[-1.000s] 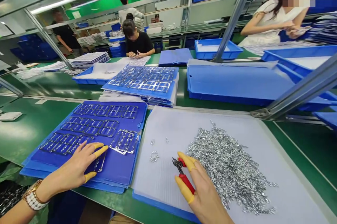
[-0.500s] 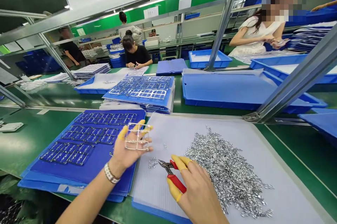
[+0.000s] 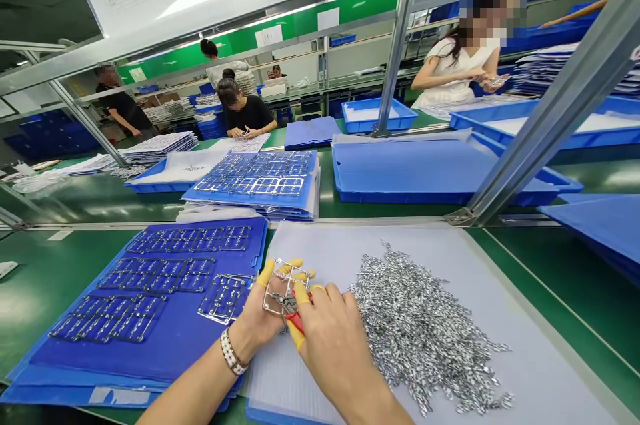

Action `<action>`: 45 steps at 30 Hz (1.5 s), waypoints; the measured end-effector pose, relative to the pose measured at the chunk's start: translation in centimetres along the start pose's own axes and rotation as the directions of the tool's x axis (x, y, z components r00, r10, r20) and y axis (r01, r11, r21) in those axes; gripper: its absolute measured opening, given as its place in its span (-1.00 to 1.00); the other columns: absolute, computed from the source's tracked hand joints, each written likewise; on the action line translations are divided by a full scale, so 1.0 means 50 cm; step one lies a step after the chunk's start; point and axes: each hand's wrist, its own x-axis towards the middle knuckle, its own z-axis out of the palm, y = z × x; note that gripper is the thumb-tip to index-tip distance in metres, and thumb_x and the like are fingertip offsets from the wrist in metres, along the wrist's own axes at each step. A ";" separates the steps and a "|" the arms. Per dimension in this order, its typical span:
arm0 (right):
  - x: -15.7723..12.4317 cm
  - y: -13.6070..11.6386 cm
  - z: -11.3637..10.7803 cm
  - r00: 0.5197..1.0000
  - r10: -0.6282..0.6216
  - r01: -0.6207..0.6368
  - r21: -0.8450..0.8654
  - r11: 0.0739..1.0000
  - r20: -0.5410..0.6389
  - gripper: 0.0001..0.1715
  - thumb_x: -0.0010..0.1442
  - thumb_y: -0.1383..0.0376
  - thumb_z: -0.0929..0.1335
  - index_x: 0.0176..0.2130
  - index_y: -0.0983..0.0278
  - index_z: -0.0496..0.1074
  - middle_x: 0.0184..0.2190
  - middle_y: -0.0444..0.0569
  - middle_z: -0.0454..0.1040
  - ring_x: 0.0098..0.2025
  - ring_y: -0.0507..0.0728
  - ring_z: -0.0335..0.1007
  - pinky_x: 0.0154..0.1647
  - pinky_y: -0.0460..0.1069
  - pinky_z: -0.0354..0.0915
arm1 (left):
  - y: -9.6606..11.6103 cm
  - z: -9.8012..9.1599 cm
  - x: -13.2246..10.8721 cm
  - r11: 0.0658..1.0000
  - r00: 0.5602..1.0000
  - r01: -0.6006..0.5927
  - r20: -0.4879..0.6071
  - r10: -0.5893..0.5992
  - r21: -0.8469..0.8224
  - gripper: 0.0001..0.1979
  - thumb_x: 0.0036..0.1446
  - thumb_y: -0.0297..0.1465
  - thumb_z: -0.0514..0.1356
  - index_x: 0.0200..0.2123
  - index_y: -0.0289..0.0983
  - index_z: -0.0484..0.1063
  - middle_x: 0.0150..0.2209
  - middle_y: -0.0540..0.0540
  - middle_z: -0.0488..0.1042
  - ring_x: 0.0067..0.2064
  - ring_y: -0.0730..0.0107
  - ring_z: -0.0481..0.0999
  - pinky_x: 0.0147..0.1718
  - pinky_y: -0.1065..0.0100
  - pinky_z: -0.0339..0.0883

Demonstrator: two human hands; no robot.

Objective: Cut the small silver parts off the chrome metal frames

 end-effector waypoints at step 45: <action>0.044 0.022 -0.023 0.987 0.088 -0.071 -0.125 0.990 0.136 -0.66 0.12 0.24 0.40 -0.08 0.25 0.41 -0.36 -0.02 0.48 -0.27 0.19 0.30 -0.32 0.07 -0.02 | -0.007 0.004 -0.012 0.984 0.996 0.067 -0.074 -0.055 0.166 -0.52 0.20 -0.03 0.04 -0.05 -0.26 0.47 -0.16 -0.18 0.53 -0.36 0.33 0.53 -0.40 0.34 0.38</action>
